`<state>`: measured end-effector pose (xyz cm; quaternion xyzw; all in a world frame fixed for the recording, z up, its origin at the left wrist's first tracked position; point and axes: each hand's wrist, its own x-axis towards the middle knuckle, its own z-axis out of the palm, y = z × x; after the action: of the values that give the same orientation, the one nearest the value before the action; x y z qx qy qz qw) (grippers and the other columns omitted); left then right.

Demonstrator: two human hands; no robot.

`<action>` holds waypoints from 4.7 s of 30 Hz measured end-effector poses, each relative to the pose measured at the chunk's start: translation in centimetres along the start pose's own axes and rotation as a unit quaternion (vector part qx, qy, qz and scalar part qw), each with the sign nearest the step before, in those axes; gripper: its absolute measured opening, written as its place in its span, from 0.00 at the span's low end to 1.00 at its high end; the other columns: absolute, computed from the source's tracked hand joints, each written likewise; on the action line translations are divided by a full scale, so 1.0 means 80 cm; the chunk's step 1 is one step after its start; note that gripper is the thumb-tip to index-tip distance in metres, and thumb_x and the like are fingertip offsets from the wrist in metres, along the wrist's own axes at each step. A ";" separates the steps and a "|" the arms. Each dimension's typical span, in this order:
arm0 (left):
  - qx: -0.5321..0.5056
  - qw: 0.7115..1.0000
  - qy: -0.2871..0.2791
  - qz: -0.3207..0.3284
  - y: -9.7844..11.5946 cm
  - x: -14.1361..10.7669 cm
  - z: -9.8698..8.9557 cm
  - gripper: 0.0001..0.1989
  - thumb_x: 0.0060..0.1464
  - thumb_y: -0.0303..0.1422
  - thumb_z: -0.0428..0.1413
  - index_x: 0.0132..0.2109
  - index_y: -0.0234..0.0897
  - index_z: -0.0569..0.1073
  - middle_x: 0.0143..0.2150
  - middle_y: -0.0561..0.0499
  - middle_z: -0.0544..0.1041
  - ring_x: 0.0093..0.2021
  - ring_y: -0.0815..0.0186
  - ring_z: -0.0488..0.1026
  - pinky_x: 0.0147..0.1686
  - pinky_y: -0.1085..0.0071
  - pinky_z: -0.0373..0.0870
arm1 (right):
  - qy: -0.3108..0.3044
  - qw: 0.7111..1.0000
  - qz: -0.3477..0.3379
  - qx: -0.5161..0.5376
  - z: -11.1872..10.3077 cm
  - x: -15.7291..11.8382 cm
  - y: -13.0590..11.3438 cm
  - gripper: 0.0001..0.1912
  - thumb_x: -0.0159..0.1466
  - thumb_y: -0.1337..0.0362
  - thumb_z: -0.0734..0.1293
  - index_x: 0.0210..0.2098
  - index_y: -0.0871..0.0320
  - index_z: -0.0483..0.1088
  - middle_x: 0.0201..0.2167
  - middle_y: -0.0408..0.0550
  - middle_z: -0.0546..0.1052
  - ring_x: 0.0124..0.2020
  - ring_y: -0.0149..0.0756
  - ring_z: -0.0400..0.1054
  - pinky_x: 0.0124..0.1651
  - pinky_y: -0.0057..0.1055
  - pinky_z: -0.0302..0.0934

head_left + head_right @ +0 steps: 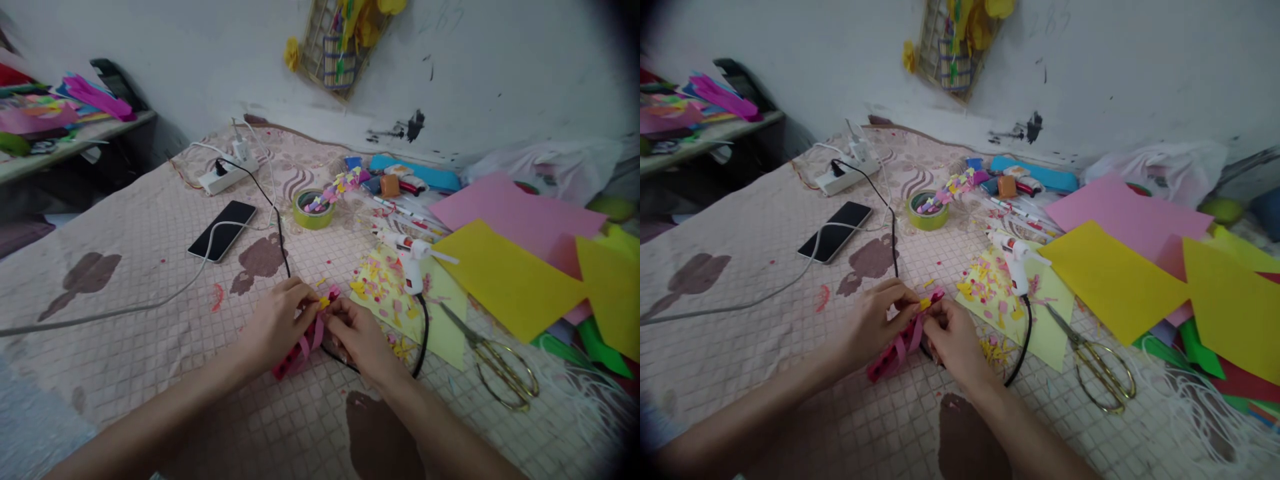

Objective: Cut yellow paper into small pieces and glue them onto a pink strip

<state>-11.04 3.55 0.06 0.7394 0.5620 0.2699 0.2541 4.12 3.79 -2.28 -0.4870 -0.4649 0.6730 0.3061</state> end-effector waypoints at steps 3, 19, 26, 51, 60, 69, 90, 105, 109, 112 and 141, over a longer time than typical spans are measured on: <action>0.008 1.000 -0.002 -0.004 -0.001 0.000 0.001 0.04 0.53 0.30 0.52 0.35 0.36 0.71 0.34 0.50 0.71 0.33 0.67 0.68 0.33 0.70 0.64 | 0.000 1.000 0.001 -0.002 0.000 0.000 -0.001 0.06 0.58 0.62 0.61 0.27 0.57 0.61 0.11 0.31 0.59 0.08 0.20 0.49 0.10 0.18 0.43; 0.002 1.000 -0.001 -0.005 -0.007 0.002 0.006 0.05 0.54 0.28 0.51 0.36 0.36 0.72 0.34 0.51 0.72 0.34 0.68 0.69 0.34 0.71 0.64 | 0.000 1.000 0.005 -0.015 -0.001 0.000 -0.001 0.06 0.58 0.64 0.62 0.26 0.57 0.60 0.10 0.31 0.59 0.08 0.20 0.49 0.09 0.17 0.42; -0.005 1.000 -0.005 -0.004 -0.006 0.003 0.005 0.05 0.55 0.27 0.50 0.33 0.36 0.71 0.32 0.52 0.71 0.32 0.70 0.68 0.32 0.72 0.63 | -0.008 1.000 -0.005 -0.018 -0.003 0.001 0.001 0.06 0.58 0.63 0.61 0.26 0.57 0.60 0.10 0.31 0.59 0.08 0.20 0.49 0.09 0.18 0.42; -0.011 1.000 -0.018 -0.011 -0.010 0.005 0.009 0.06 0.54 0.27 0.50 0.33 0.36 0.72 0.32 0.52 0.72 0.32 0.69 0.68 0.32 0.72 0.63 | -0.011 0.999 0.001 -0.035 -0.002 0.002 -0.001 0.06 0.59 0.63 0.60 0.27 0.58 0.61 0.10 0.32 0.59 0.08 0.20 0.49 0.10 0.18 0.42; -0.012 0.998 -0.053 -0.014 -0.013 0.009 0.004 0.08 0.54 0.27 0.48 0.32 0.35 0.71 0.30 0.51 0.72 0.31 0.69 0.67 0.32 0.72 0.63 | -0.015 0.999 0.015 -0.047 -0.005 0.002 0.002 0.05 0.59 0.64 0.60 0.27 0.57 0.61 0.11 0.32 0.59 0.09 0.21 0.50 0.11 0.18 0.42; -0.008 0.998 -0.054 -0.008 -0.014 0.006 0.006 0.07 0.55 0.26 0.48 0.34 0.35 0.71 0.34 0.50 0.71 0.33 0.68 0.68 0.34 0.72 0.63 | -0.001 0.999 0.031 -0.035 -0.003 0.006 0.001 0.08 0.60 0.61 0.60 0.27 0.56 0.59 0.11 0.32 0.59 0.08 0.21 0.49 0.10 0.18 0.43; -0.026 0.999 -0.030 -0.006 -0.018 0.003 0.001 0.07 0.53 0.25 0.49 0.37 0.36 0.71 0.34 0.51 0.74 0.33 0.69 0.69 0.32 0.73 0.63 | -0.001 0.998 0.051 -0.035 -0.001 0.008 0.000 0.06 0.59 0.63 0.60 0.27 0.56 0.58 0.11 0.31 0.61 0.06 0.20 0.51 0.08 0.16 0.42; -0.028 0.997 0.057 -0.048 -0.032 -0.021 -0.008 0.05 0.53 0.28 0.49 0.34 0.35 0.69 0.26 0.54 0.71 0.24 0.72 0.65 0.24 0.76 0.60 | 0.067 0.997 -0.015 -0.031 -0.030 -0.046 -0.015 0.11 0.59 0.57 0.61 0.37 0.56 0.63 0.14 0.32 0.62 0.09 0.22 0.52 0.11 0.18 0.45; -0.026 0.996 0.074 -0.044 -0.035 -0.028 -0.006 0.06 0.53 0.29 0.49 0.30 0.35 0.68 0.24 0.55 0.70 0.23 0.72 0.63 0.23 0.76 0.59 | 0.112 0.987 -0.081 -0.085 -0.041 -0.080 0.000 0.08 0.62 0.58 0.60 0.32 0.56 0.64 0.14 0.34 0.60 0.12 0.24 0.54 0.15 0.21 0.49; -0.020 0.995 0.089 -0.051 -0.034 -0.029 -0.005 0.08 0.54 0.32 0.49 0.28 0.35 0.67 0.22 0.55 0.67 0.21 0.73 0.61 0.22 0.76 0.57 | 0.148 0.964 -0.141 -0.172 -0.050 -0.096 0.020 0.08 0.63 0.61 0.59 0.31 0.56 0.66 0.17 0.37 0.62 0.16 0.26 0.56 0.19 0.23 0.52; 0.020 0.969 0.247 0.000 -0.051 -0.005 0.000 0.08 0.51 0.34 0.51 0.37 0.36 0.70 0.28 0.53 0.71 0.25 0.71 0.66 0.25 0.76 0.61 | 0.327 0.712 -0.413 -0.465 -0.131 -0.110 0.016 0.05 0.61 0.66 0.61 0.34 0.57 0.69 0.24 0.43 0.76 0.22 0.30 0.68 0.28 0.26 0.60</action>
<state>-13.94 4.11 -2.78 0.6549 0.6125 0.4328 0.0925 17.01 -0.87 -1.17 -0.5171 -0.7449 -0.0225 0.4209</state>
